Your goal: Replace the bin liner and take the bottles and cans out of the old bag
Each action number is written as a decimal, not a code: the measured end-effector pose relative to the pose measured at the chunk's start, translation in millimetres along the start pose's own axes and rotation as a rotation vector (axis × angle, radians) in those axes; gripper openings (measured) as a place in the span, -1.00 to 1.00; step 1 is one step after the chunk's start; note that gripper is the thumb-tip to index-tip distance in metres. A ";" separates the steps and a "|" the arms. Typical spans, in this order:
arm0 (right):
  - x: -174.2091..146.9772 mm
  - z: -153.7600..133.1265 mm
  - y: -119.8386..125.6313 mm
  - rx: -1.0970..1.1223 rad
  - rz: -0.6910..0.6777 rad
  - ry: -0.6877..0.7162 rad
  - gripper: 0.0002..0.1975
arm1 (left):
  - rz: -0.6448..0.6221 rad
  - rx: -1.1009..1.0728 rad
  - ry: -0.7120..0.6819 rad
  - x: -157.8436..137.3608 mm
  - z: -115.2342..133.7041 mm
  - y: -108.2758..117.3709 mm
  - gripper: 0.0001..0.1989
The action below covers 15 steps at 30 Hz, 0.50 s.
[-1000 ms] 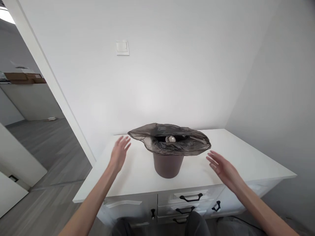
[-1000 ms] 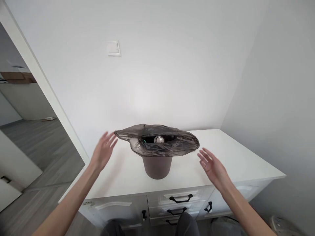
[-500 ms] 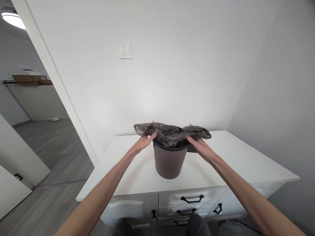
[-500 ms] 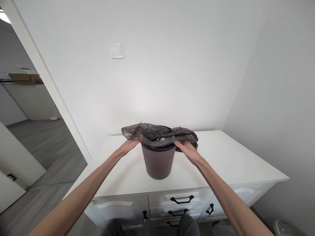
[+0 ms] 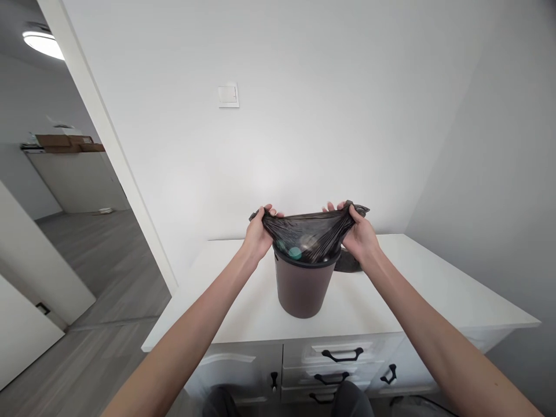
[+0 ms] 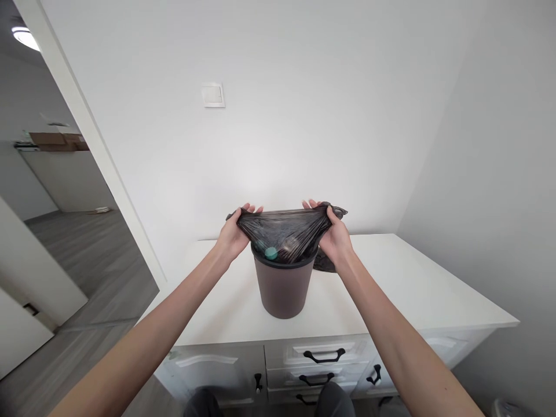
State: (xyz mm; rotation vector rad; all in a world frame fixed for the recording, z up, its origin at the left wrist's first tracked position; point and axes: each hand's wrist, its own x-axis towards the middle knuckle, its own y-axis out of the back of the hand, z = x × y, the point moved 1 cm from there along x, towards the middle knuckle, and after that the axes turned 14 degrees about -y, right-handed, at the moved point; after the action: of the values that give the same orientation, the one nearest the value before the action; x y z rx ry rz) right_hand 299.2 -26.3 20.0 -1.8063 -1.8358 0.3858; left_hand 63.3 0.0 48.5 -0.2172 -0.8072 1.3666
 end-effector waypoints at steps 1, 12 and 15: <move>1.7 -0.3 -1.8 -0.028 0.016 -0.009 -0.80 | -0.004 -0.001 -0.003 -1.5 1.7 -4.4 -0.74; 4.5 12.2 -60.4 -0.836 -0.042 0.021 -0.75 | -0.480 0.745 -0.294 -22.9 -5.1 -31.9 -0.63; 1.0 7.6 -64.5 -0.700 -0.002 -0.148 -0.74 | -0.399 0.842 -0.330 -17.9 -5.0 -25.7 -0.60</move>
State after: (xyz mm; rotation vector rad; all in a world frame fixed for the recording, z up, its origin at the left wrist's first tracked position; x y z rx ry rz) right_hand 241.3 -28.3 49.4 -2.2619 -2.2581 -0.1627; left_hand 86.7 -21.0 52.9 0.8026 -0.4432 1.2584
